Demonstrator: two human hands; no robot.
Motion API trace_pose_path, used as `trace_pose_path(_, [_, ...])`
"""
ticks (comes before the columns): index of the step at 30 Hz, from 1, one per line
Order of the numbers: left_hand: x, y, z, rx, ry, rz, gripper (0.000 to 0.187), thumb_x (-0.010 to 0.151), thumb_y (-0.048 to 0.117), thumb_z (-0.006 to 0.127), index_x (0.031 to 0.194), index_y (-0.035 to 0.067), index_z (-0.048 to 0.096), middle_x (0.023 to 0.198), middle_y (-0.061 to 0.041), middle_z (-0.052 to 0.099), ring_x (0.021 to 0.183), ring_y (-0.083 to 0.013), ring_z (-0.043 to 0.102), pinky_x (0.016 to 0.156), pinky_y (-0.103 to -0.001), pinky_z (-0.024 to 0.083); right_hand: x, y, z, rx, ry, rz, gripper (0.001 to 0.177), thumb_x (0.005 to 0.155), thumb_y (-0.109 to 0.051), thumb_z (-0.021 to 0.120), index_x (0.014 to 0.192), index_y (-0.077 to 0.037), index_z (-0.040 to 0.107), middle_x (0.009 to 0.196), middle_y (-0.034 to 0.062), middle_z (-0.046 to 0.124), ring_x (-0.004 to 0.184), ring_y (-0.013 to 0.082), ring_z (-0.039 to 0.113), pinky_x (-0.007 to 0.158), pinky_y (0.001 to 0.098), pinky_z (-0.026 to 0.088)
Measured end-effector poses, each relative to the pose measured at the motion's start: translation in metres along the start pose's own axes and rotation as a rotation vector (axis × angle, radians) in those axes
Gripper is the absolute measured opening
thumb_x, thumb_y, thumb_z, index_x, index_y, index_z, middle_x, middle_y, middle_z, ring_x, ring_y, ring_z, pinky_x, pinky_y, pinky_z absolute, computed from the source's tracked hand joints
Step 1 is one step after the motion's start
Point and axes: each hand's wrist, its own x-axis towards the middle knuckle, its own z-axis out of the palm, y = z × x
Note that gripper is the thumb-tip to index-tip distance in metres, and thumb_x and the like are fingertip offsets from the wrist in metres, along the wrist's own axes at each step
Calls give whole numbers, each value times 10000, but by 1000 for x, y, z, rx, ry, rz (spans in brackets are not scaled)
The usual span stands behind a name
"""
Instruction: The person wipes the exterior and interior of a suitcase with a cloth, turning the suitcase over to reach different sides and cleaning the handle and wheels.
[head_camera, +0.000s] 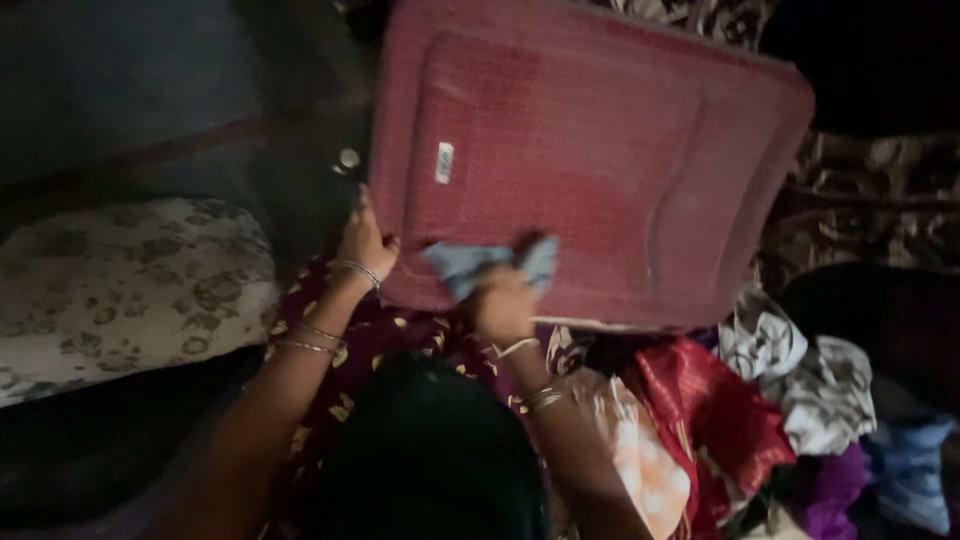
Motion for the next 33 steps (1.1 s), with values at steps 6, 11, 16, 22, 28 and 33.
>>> trace_pose_path(6, [-12, 9, -6, 56, -60, -36, 1036, 962, 161, 657, 1625, 137, -138, 1637, -226, 313, 1176, -419, 646, 938, -460, 564, -109, 198, 8, -430, -7, 664, 289, 861, -243, 566, 1064, -76, 688, 1041, 130, 633, 1022, 335, 589, 781, 562, 457])
trace_pose_path(11, [-3, -1, 5, 103, 7, 15, 1094, 937, 164, 689, 1606, 163, -177, 1590, -275, 336, 1172, -451, 633, 959, -474, 542, -67, 81, 28, -64, 235, 449, 269, 828, -168, 590, 1050, -91, 721, 1034, 119, 634, 1046, 315, 571, 956, 538, 412])
trace_pose_path(16, [-3, -7, 3, 68, -45, -77, 1002, 986, 135, 594, 1641, 185, -163, 1640, -279, 318, 1201, -477, 631, 952, -495, 559, 22, -124, -49, 321, -78, 182, 377, 856, -250, 588, 1154, -27, 647, 1163, 149, 591, 1139, 361, 524, 963, 535, 415])
trace_pose_path(22, [4, -23, 23, -8, 112, 75, 1041, 909, 118, 626, 1637, 132, -117, 1669, -290, 192, 1440, -446, 406, 1151, -454, 433, -16, -43, -54, 370, -12, 274, 299, 791, -233, 608, 1053, -136, 715, 1100, 92, 643, 1045, 314, 566, 894, 519, 430])
trace_pose_path(28, [-30, -11, 32, 620, 165, 304, 814, 997, 274, 584, 1672, 89, 168, 1714, -219, 41, 1569, -378, 9, 1201, -668, 163, -97, 166, -3, -152, 46, 736, 336, 884, -372, 564, 1091, -141, 692, 1101, 106, 632, 1044, 349, 574, 903, 581, 450])
trace_pose_path(33, [-36, -6, 33, 559, 172, 307, 717, 968, 249, 575, 1619, 74, 330, 1734, -227, 67, 1601, -393, 10, 1227, -662, 96, -87, 144, 43, -373, 170, 854, 531, 963, -291, 515, 1348, 54, 639, 1116, 185, 627, 957, 331, 577, 792, 460, 476])
